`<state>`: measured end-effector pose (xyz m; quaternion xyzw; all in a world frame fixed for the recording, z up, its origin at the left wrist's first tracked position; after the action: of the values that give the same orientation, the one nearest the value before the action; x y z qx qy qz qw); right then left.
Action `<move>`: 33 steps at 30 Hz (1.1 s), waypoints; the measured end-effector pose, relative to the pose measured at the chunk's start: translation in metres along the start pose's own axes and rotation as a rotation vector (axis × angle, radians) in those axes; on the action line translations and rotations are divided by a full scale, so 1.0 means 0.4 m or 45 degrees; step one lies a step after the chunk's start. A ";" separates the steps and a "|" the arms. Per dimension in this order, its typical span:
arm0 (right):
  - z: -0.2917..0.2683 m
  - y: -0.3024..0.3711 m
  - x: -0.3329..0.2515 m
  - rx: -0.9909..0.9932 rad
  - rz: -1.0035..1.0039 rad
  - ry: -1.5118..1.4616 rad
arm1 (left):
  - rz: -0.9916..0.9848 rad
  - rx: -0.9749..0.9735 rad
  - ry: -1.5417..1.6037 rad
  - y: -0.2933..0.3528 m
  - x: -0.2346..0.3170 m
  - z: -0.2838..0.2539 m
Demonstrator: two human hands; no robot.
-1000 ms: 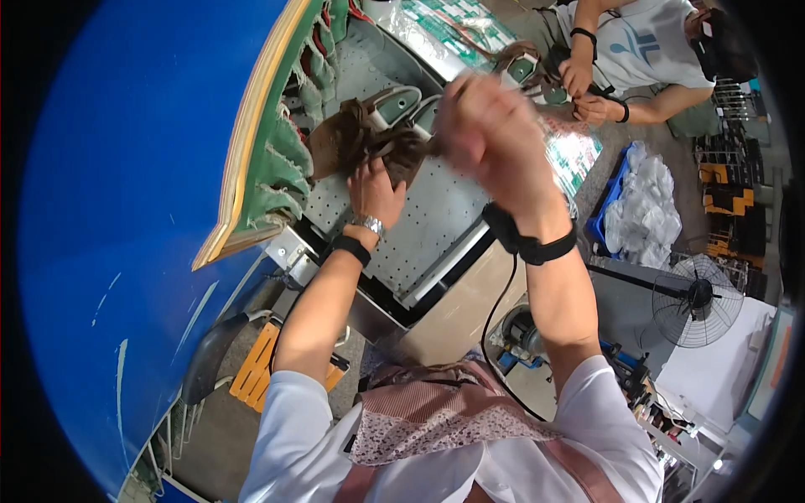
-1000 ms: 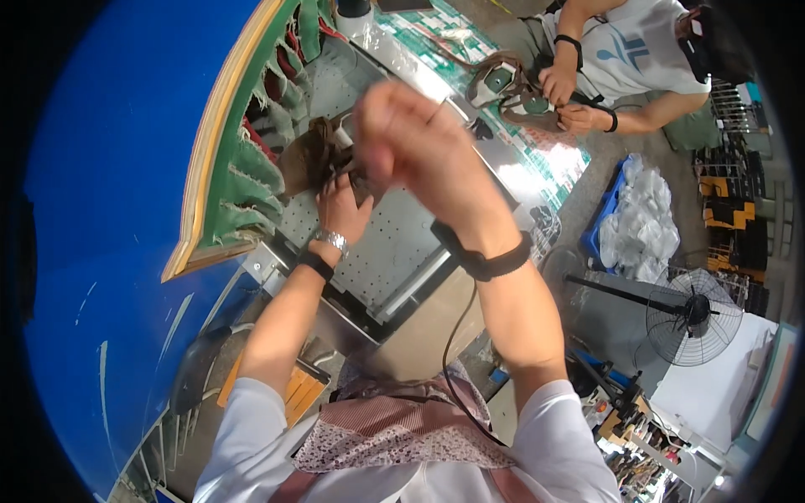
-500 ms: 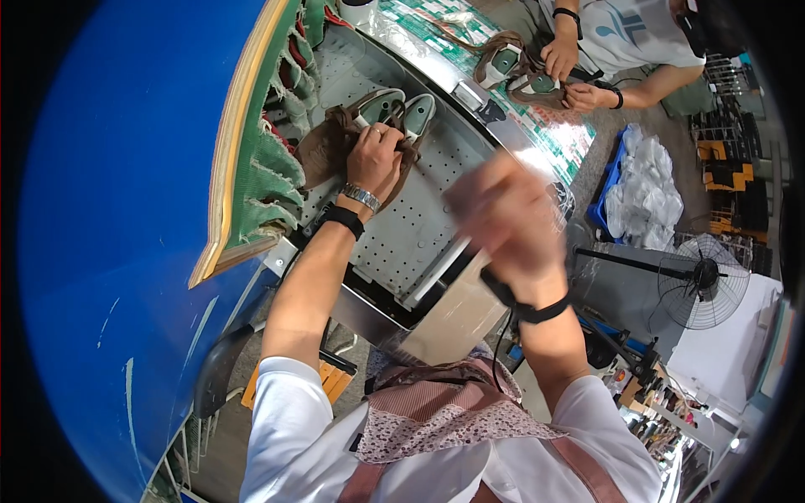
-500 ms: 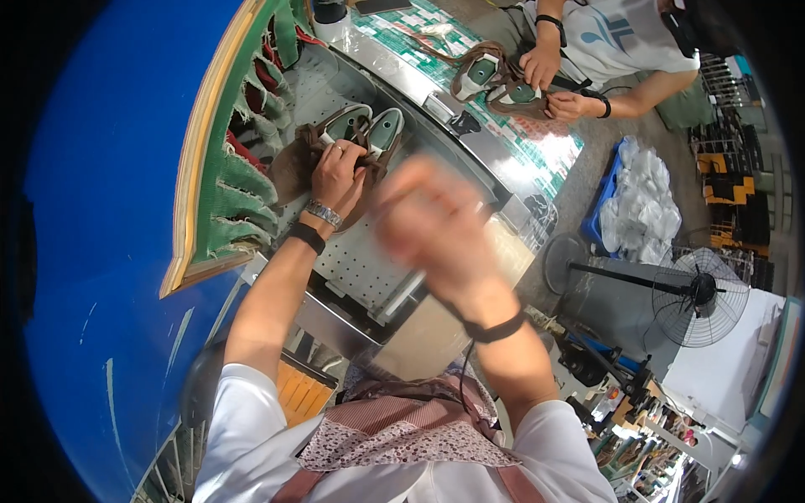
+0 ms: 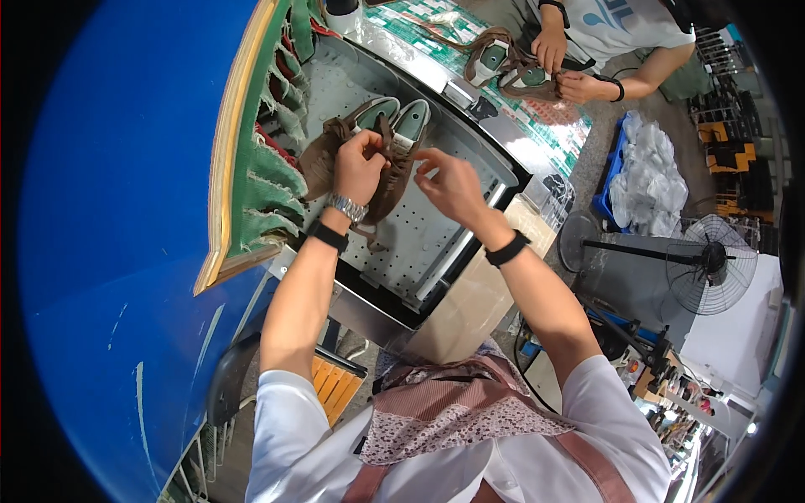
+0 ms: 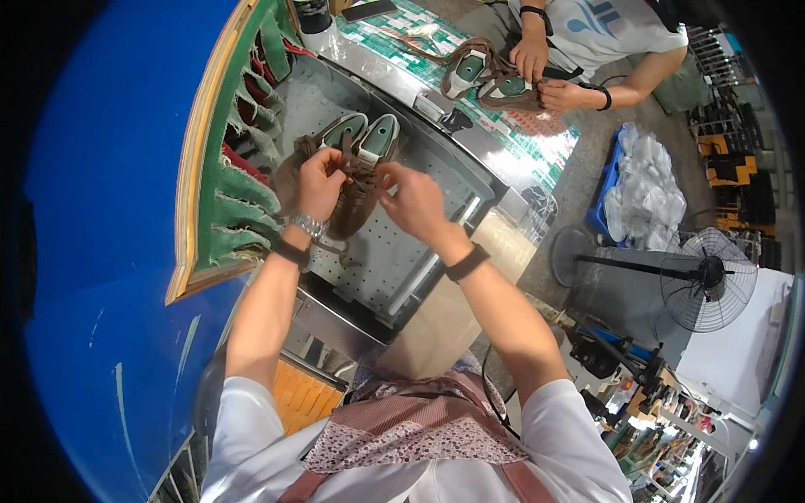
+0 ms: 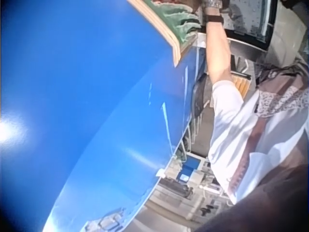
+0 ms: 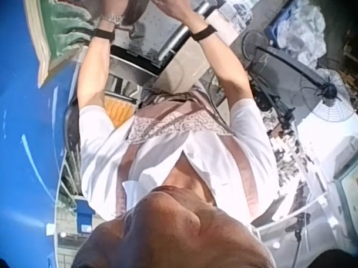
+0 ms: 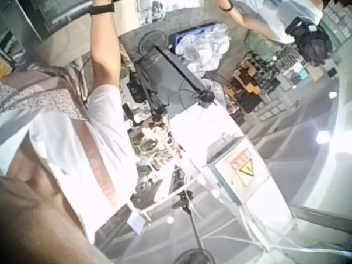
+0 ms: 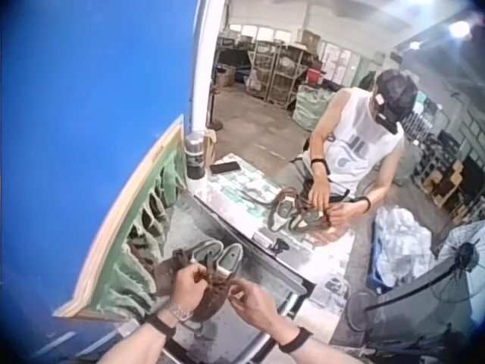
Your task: The recorder is assembling components of shoes, including inserting lasts and attaching outsoles using industrial machinery.
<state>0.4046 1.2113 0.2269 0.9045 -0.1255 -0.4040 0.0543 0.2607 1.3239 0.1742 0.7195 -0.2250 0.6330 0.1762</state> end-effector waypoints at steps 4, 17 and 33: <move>0.069 -0.047 0.028 0.264 -0.115 0.119 | 0.000 -0.016 0.273 0.068 0.043 0.000; 0.176 -0.057 0.076 -0.248 0.572 -1.759 | 0.058 0.091 -0.373 0.232 0.156 -0.069; 0.020 0.032 0.132 -0.167 0.162 -0.016 | 0.139 -0.561 -1.082 0.068 0.043 -0.009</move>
<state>0.4302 1.1846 0.1862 0.8867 -0.1564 -0.4125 0.1383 0.2446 1.3015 0.1911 0.8472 -0.4433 0.2284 0.1832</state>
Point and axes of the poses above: each hand's wrist, its own y-axis away from the middle knuckle, its own z-axis out of the palm, x = y × z, the point moved 6 cm from there along -y, towards the middle knuckle, and after that the axes turned 6 degrees about -x, right-handed, at the moved point
